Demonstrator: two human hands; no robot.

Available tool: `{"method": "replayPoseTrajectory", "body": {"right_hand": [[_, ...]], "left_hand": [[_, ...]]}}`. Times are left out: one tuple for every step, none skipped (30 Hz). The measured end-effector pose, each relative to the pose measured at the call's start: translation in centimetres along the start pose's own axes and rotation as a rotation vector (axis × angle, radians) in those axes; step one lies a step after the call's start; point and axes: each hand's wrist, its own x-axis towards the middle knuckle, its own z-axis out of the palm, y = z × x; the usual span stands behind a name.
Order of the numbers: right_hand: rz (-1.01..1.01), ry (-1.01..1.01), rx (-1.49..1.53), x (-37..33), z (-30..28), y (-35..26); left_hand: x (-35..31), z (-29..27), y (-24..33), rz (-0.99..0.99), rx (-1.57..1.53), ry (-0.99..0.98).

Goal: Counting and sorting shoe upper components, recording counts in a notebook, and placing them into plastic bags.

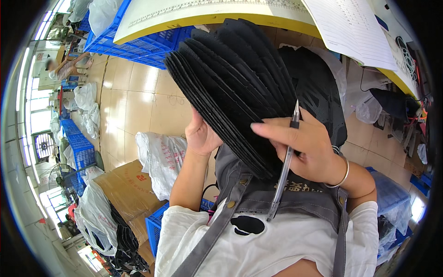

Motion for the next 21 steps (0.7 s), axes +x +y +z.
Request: {"method": "replayPoseTrajectory", "body": {"right_hand": [[0.0, 0.0, 0.0, 0.0, -0.03, 0.1], [-0.061, 0.029, -0.034, 0.02, -0.02, 0.23], [-0.122, 0.059, -0.067, 0.03, 0.01, 0.31], [-0.123, 0.058, -0.066, 0.0, 0.1, 0.26], [-0.083, 0.052, -0.047, -0.08, 0.21, 0.14], [-0.044, 0.047, -0.027, -0.13, 0.28, 0.1], [-0.043, 0.047, -0.028, -0.12, 0.35, 0.19], [-0.063, 0.058, -0.035, -0.1, 0.39, 0.24], [-0.083, 0.07, -0.042, -0.09, 0.4, 0.26], [-0.084, 0.07, -0.043, -0.13, 0.34, 0.24], [-0.075, 0.062, -0.053, -0.18, 0.27, 0.27], [-0.067, 0.054, -0.064, -0.21, 0.23, 0.27], [-0.067, 0.053, -0.064, -0.21, 0.24, 0.23], [-0.06, 0.054, -0.06, -0.21, 0.24, 0.18], [-0.052, 0.054, -0.056, -0.19, 0.24, 0.13], [-0.052, 0.055, -0.057, -0.12, 0.16, 0.06], [-0.052, 0.051, -0.036, 0.0, 0.07, 0.0], [-0.053, 0.048, -0.016, 0.08, 0.03, -0.02], [-0.053, 0.049, -0.016, 0.1, 0.06, -0.03], [-0.049, 0.056, -0.021, 0.09, 0.07, -0.07], [-0.045, 0.064, -0.025, 0.08, 0.08, -0.09]], "left_hand": [[-0.01, -0.06, -0.02, 0.0, 0.0, 0.0], [-0.09, -0.14, -0.04, -0.004, -0.035, -0.003], [-0.14, -0.19, -0.02, -0.007, -0.069, -0.007], [-0.15, -0.18, 0.01, -0.006, -0.068, -0.006], [-0.09, -0.2, 0.03, -0.013, -0.06, -0.017], [-0.05, -0.23, 0.04, -0.02, -0.051, -0.028], [-0.05, -0.26, 0.04, -0.021, -0.052, -0.028], [-0.1, -0.22, 0.05, -0.022, -0.048, -0.015], [-0.12, -0.19, 0.06, -0.024, -0.045, -0.001], [-0.06, -0.11, 0.05, -0.025, -0.045, -0.002], [0.04, -0.02, 0.04, -0.016, -0.039, -0.017], [0.11, 0.02, 0.04, -0.007, -0.034, -0.033], [0.1, -0.04, 0.04, -0.007, -0.034, -0.033], [0.13, -0.13, 0.04, -0.014, -0.044, -0.048], [0.16, -0.18, 0.03, -0.02, -0.053, -0.064], [0.15, -0.16, 0.03, -0.021, -0.053, -0.065], [0.12, -0.15, 0.03, -0.024, -0.062, -0.061], [0.08, -0.14, 0.04, -0.028, -0.07, -0.058], [0.03, -0.18, 0.04, -0.028, -0.07, -0.058], [-0.03, -0.25, 0.02, -0.029, -0.074, -0.047], [-0.04, -0.3, 0.01, -0.03, -0.078, -0.037]]}}
